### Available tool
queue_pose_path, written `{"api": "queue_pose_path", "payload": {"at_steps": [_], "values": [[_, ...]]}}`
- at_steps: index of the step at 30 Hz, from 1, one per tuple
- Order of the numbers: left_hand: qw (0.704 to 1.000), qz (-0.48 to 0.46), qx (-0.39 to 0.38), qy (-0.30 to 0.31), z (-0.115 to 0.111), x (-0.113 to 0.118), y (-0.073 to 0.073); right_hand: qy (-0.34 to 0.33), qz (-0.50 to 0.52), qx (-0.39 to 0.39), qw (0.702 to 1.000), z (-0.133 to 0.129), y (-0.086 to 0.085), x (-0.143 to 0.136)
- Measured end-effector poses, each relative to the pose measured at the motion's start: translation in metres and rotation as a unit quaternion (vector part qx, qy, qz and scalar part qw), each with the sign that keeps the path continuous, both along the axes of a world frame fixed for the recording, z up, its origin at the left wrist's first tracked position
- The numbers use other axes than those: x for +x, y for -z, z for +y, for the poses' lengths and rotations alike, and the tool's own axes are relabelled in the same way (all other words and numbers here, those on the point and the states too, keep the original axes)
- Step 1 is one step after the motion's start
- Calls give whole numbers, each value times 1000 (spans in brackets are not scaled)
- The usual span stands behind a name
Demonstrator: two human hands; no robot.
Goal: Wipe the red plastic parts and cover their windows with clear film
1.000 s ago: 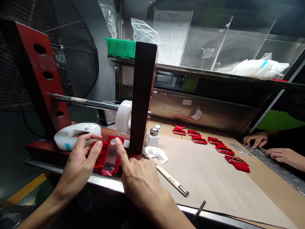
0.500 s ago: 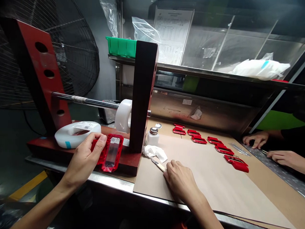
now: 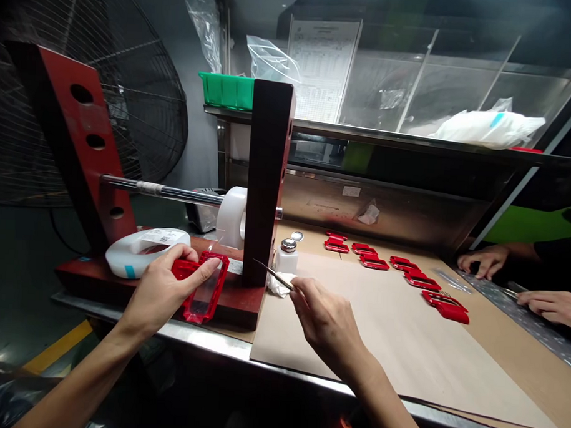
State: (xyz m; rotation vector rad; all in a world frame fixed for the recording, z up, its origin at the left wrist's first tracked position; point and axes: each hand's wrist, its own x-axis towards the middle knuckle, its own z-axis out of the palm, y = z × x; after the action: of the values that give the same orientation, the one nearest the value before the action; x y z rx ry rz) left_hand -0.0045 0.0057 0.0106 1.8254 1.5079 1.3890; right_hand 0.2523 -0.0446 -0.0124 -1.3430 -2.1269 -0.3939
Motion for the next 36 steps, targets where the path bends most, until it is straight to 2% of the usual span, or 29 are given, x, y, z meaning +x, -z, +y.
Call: {"api": "queue_pose_path", "payload": {"at_steps": [3, 8, 14, 32, 36], "values": [[1000, 0, -6, 2, -3, -1, -2, -49, 7, 124, 991, 6, -21, -18], [1000, 5, -7, -4, -5, -3, -4, -29, -64, 215, 974, 20, -43, -42], [1000, 15, 0, -2, -4, -5, -3, -28, -119, 214, 969, 28, -45, -49], [1000, 12, -8, -4, -1, -3, 1, -10, -174, 207, 963, 27, -44, -59], [1000, 16, -6, -17, -1, -6, 4, -2, -168, 194, 967, 26, -39, -52]]}}
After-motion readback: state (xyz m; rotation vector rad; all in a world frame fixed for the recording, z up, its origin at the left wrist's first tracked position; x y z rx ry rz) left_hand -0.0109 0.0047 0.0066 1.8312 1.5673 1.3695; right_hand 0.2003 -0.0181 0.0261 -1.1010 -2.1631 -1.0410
